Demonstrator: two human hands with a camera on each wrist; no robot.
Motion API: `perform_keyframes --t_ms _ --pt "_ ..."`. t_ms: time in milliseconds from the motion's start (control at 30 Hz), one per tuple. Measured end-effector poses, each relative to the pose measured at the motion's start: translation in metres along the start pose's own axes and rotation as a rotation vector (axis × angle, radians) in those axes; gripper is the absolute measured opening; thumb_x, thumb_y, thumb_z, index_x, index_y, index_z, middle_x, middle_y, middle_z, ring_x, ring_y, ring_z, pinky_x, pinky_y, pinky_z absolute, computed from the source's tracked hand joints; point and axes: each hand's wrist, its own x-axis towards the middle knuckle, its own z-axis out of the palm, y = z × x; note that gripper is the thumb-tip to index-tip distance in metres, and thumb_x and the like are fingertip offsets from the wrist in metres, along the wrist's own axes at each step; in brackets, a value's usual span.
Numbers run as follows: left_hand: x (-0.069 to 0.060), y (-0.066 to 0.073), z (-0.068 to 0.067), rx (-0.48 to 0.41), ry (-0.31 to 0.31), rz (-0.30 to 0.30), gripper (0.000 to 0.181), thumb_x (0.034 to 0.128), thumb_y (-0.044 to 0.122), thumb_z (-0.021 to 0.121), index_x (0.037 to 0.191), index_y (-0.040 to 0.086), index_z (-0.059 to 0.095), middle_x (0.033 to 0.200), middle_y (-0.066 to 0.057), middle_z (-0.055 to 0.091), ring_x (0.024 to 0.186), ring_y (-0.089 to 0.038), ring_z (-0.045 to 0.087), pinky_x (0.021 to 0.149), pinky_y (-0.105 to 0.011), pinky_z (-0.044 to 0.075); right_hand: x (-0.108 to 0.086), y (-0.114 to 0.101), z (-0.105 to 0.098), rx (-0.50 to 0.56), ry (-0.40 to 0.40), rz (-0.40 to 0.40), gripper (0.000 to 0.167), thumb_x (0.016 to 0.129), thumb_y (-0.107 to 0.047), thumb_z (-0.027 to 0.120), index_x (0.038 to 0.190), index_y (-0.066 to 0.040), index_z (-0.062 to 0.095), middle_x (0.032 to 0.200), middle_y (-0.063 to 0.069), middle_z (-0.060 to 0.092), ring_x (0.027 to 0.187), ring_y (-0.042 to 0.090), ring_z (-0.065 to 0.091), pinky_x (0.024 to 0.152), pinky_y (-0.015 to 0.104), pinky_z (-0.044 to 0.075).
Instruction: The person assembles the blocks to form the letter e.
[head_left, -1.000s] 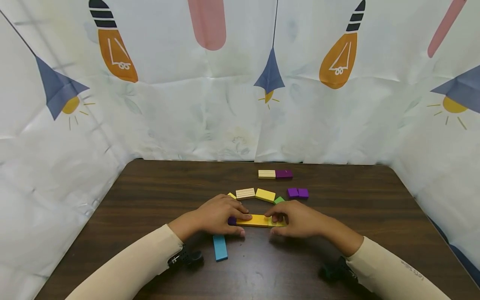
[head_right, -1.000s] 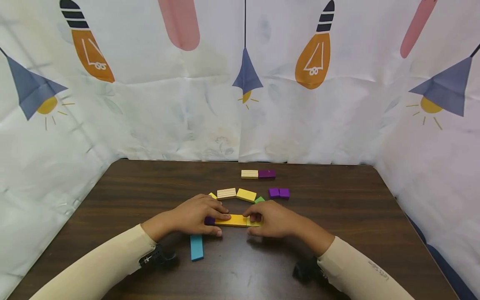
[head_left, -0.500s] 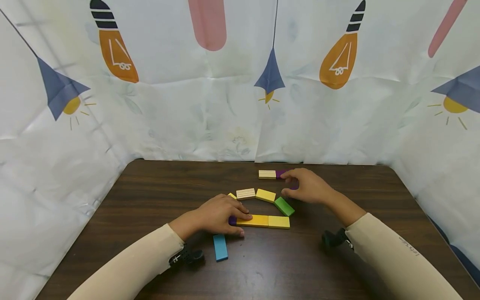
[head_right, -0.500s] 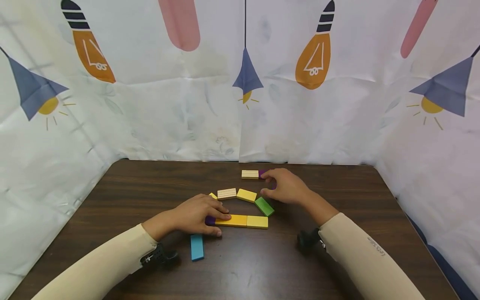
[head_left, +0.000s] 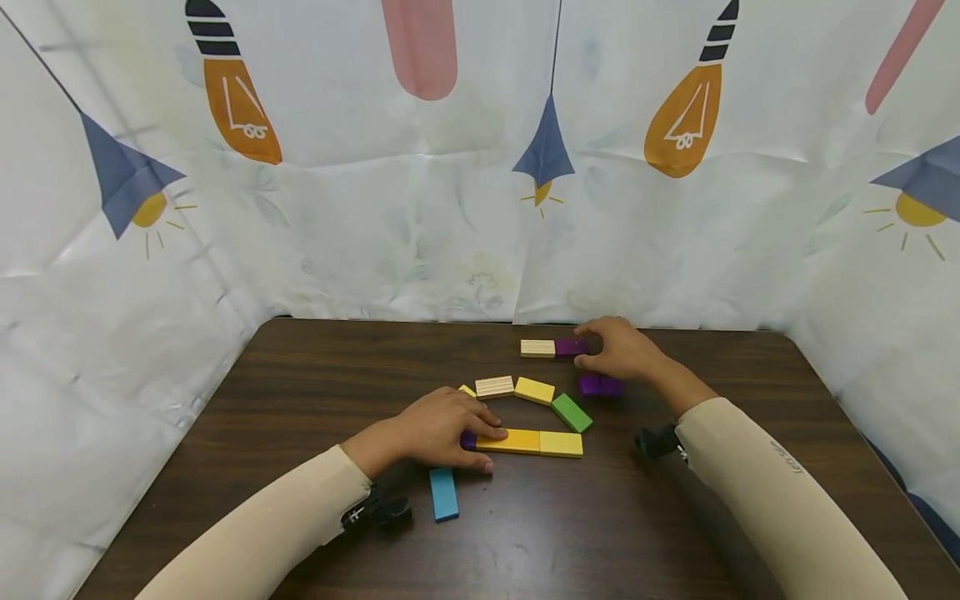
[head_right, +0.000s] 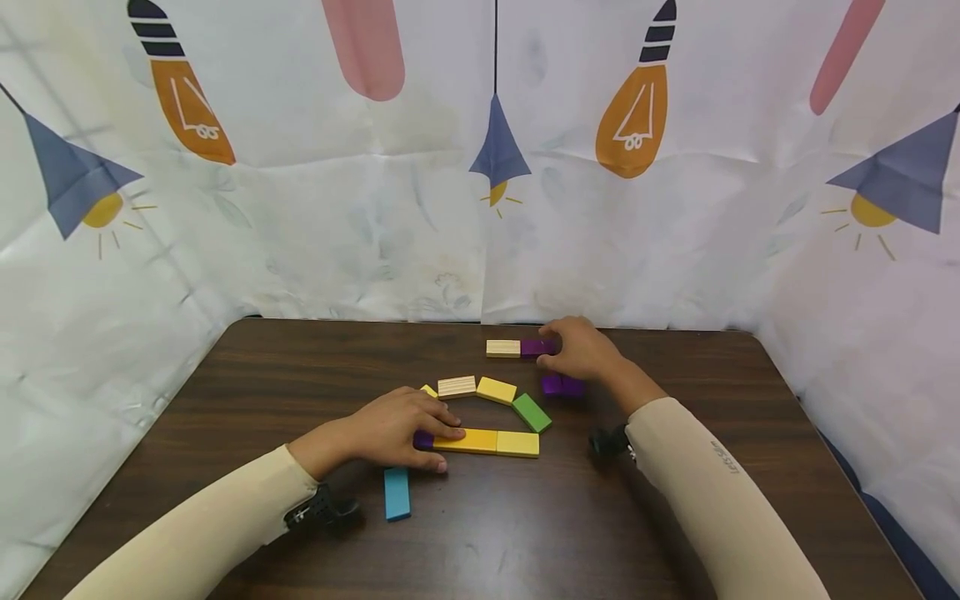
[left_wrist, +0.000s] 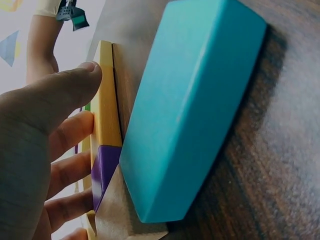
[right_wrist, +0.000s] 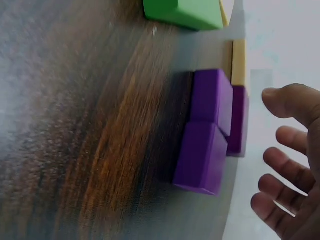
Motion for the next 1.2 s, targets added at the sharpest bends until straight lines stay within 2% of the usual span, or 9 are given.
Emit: perform_keyframes --t_ms 267,733,967,1200 --pt "0.0 0.001 0.001 -0.004 -0.005 -0.002 0.049 0.0939 0.057 0.067 0.137 0.035 0.067 0.135 0.011 0.064 0.127 -0.011 0.056 0.106 -0.048 0.042 0.008 0.013 0.008 -0.028 -0.036 0.02 0.053 0.093 -0.024 0.076 0.138 -0.001 0.062 0.14 0.02 0.059 0.135 0.044 0.046 0.109 0.061 0.037" --pt "0.002 0.002 0.001 -0.005 -0.015 -0.005 0.049 0.0936 0.058 0.067 0.137 0.036 0.067 0.135 0.013 0.064 0.126 -0.01 0.056 0.105 -0.048 0.042 0.014 0.014 0.011 -0.122 -0.069 0.085 0.043 0.095 -0.022 0.073 0.132 -0.001 0.067 0.13 0.019 0.065 0.124 0.039 0.057 0.103 0.056 0.044" --pt "0.002 0.001 -0.001 0.001 -0.011 0.005 0.049 0.0925 0.057 0.069 0.136 0.035 0.068 0.134 0.012 0.065 0.124 -0.01 0.058 0.105 -0.049 0.043 0.005 0.013 0.007 -0.119 -0.016 0.134 0.041 0.093 -0.029 0.073 0.125 -0.004 0.069 0.119 0.013 0.068 0.11 0.032 0.062 0.091 0.053 0.051" --pt "0.003 -0.001 -0.001 0.013 -0.021 0.005 0.05 0.0922 0.058 0.069 0.136 0.035 0.068 0.133 0.013 0.065 0.123 -0.009 0.058 0.102 -0.049 0.044 -0.013 0.005 0.002 -0.082 0.066 0.071 0.04 0.09 -0.028 0.076 0.121 -0.003 0.07 0.111 0.012 0.069 0.101 0.029 0.064 0.083 0.051 0.053"
